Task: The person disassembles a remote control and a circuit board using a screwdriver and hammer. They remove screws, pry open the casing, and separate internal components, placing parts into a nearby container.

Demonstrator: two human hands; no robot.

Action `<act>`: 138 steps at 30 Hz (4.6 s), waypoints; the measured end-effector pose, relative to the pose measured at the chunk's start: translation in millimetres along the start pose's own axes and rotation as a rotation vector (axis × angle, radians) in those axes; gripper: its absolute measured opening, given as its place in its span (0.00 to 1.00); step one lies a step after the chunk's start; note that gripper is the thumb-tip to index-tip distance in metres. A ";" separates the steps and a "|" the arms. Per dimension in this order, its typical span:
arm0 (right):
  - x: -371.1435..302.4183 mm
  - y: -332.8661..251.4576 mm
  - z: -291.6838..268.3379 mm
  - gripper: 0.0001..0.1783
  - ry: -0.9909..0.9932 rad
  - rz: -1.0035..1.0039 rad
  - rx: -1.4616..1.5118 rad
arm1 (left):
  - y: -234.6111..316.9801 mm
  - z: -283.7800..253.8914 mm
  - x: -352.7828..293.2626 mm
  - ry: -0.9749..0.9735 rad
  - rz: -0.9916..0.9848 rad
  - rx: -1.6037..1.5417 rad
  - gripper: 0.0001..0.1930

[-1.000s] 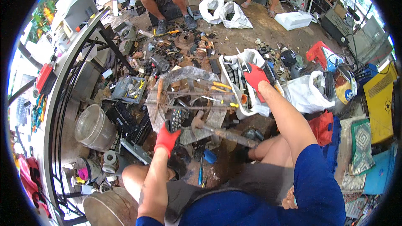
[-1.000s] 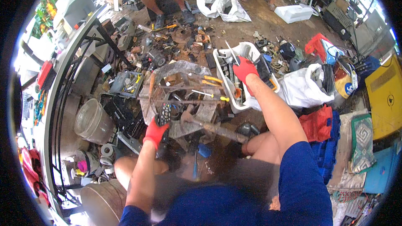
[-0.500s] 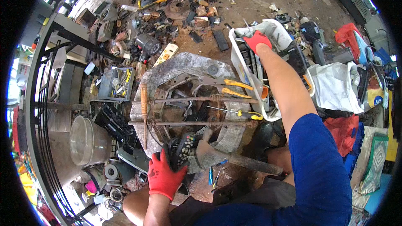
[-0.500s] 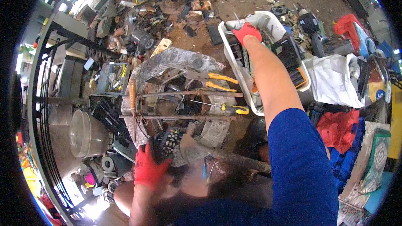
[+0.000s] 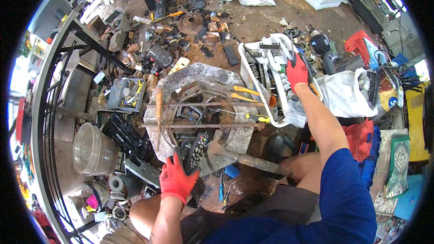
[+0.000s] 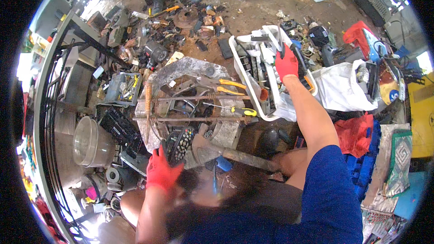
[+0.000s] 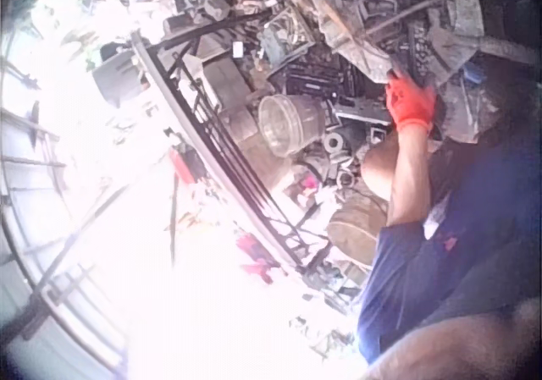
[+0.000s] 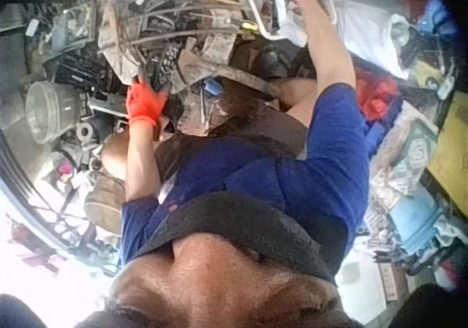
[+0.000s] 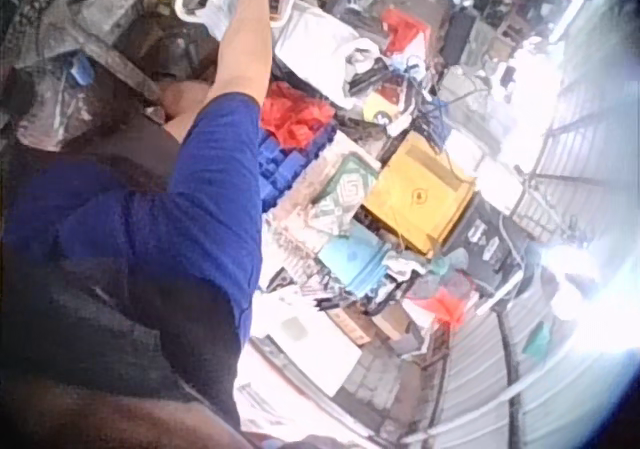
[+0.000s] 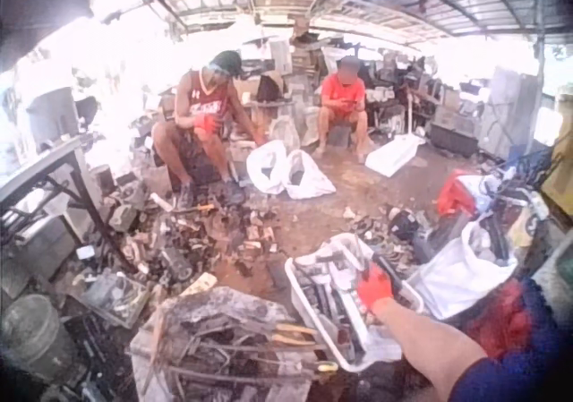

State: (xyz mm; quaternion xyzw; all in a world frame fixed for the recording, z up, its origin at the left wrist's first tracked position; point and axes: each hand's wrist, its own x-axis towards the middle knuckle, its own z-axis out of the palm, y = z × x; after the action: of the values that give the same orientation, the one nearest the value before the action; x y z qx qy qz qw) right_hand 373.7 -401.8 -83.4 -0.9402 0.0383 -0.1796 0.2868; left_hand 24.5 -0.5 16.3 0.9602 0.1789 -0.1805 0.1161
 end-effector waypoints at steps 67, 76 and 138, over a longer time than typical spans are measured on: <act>-295.3 -182.2 -125.7 0.16 -0.779 0.041 0.864 | 40.2 -4.1 -73.5 0.144 0.540 -0.945 0.17; -294.1 -178.6 -126.9 0.17 -0.762 -0.055 0.928 | 39.7 9.6 -56.6 0.081 0.551 -1.164 0.10; -19.5 84.2 -24.4 0.38 -0.179 0.155 -0.082 | 37.1 -26.7 -25.7 0.235 0.559 -0.916 0.15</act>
State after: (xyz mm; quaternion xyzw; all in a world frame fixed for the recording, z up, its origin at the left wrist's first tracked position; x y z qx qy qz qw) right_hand 349.4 -481.3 -117.3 -0.9577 0.0925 -0.0707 0.2631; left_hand 24.5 -34.2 56.5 0.8361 -0.0110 0.0621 0.5449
